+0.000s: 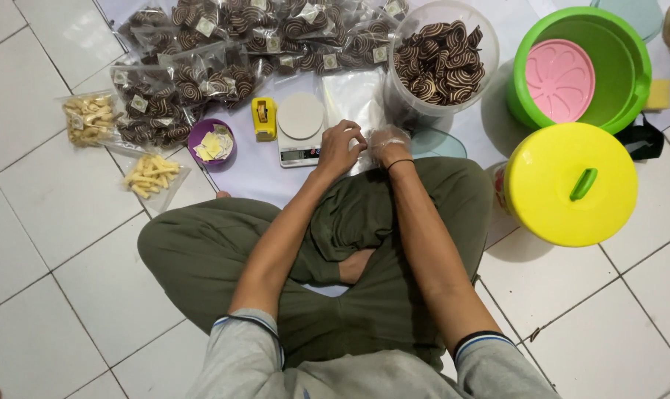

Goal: A person sitting on the floor weighs cookies on a digital scale and places them into plastic bags for packaging.

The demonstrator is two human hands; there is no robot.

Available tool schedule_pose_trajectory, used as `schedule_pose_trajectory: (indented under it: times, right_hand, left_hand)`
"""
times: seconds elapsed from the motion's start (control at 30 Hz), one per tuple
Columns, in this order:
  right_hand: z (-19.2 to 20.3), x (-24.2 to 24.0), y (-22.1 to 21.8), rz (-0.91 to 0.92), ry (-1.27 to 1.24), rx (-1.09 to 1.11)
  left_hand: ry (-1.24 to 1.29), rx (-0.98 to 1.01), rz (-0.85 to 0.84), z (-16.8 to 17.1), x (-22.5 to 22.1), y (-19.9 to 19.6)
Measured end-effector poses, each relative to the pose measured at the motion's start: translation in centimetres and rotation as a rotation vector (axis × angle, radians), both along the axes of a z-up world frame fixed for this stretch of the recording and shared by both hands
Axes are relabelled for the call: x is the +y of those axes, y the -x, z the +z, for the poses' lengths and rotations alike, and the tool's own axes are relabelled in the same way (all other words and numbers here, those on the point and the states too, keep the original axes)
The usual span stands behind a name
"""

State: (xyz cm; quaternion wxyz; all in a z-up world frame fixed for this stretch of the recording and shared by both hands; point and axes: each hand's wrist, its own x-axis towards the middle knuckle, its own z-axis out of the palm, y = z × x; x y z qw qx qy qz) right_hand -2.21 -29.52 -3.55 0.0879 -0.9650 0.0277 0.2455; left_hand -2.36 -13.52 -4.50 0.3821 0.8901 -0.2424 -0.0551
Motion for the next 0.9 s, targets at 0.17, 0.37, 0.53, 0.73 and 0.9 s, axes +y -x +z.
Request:
schedule_pose_trajectory:
  times: [0.17,0.37,0.53,0.73,0.9]
  right_hand:
    - [-5.9,-1.6,-1.2,-0.005,-0.062,0.012]
    - [2.6,0.5,0.7,0.014,-0.053,0.004]
    - [0.6,0.1,0.3,-0.045,-0.042,-0.009]
    - [13.4,2.1,2.5,-0.084,-0.239,-0.010]
    - [9.0,0.6,0.7,-0.100,-0.787,-0.262]
  left_hand:
    - [0.229,-0.088,-0.115,2.4,1.4,-0.1]
    - [0.624,0.182,0.006,2.6,1.5,0.4]
    - [0.914,0.286,0.163,5.7,1.8,-0.6]
    - [1.078,0.349,0.237,10.3,6.1,-2.0]
    - [1.120,0.522,0.317,8.5,11.7,-1.7]
